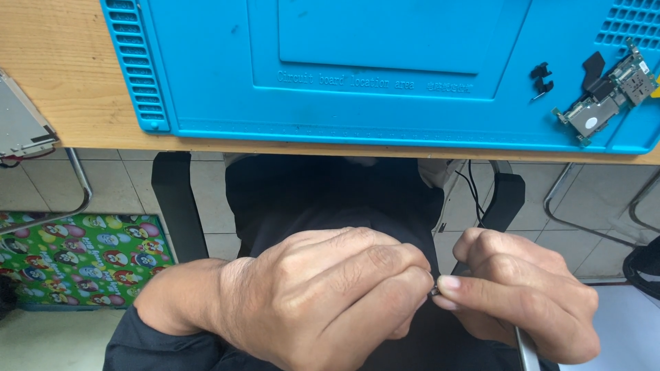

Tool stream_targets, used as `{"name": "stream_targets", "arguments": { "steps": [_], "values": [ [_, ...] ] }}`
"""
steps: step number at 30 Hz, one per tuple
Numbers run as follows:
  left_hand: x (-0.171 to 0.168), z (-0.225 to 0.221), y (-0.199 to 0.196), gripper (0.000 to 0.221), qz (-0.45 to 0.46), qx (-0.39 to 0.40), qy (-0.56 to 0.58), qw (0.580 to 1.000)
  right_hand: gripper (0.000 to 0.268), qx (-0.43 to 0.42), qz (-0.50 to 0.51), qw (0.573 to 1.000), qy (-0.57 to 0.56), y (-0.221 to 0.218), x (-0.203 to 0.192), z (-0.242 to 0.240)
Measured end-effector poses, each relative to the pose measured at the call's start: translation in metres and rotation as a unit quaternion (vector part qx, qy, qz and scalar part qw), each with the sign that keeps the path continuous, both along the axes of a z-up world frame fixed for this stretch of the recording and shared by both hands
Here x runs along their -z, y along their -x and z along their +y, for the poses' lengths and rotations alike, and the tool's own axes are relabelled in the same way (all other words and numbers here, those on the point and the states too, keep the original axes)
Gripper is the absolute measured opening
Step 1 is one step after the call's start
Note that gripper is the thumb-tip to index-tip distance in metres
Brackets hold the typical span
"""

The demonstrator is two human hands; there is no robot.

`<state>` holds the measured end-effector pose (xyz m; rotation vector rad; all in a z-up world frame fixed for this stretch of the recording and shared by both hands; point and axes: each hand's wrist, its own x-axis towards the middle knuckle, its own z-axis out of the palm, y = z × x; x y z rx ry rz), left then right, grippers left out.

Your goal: Testing a small electronic component of a mobile phone using tweezers and multimeter probes on a repair bench.

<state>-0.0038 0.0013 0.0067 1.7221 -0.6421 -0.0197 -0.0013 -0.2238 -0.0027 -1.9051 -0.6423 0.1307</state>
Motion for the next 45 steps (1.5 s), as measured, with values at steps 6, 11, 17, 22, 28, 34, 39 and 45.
{"name": "stream_targets", "arguments": {
  "steps": [6,11,17,22,28,34,39,45],
  "values": [
    [0.002,0.001,0.001,0.026,-0.003,0.003,0.009,1.0,0.01,-0.014,0.023,1.0,0.011,-0.002,-0.005,-0.002],
    [0.001,0.001,0.001,0.024,0.009,0.0,0.019,1.0,0.008,0.002,-0.015,1.0,-0.003,0.001,-0.001,0.002],
    [0.005,-0.001,0.001,0.021,-0.006,-0.009,0.025,1.0,0.009,0.011,0.054,0.998,0.039,0.004,-0.017,0.003],
    [0.009,-0.002,0.0,0.019,-0.009,-0.011,0.051,0.999,0.01,-0.01,0.06,0.998,0.029,0.006,-0.016,-0.001],
    [0.01,-0.001,0.0,0.02,0.016,0.004,0.079,0.997,0.008,-0.015,0.02,0.999,-0.027,0.005,0.003,-0.006],
    [0.01,-0.002,0.0,0.018,0.026,0.005,0.107,0.994,0.011,-0.06,0.013,0.995,-0.078,-0.003,0.013,-0.013],
    [0.012,-0.003,-0.001,0.01,0.05,0.0,0.121,0.991,0.009,-0.056,0.044,0.993,-0.095,-0.004,0.02,-0.016],
    [0.014,-0.006,0.004,0.016,0.118,-0.063,0.138,0.981,0.01,0.013,0.043,0.981,-0.187,-0.004,0.031,0.003]
  ]
}}
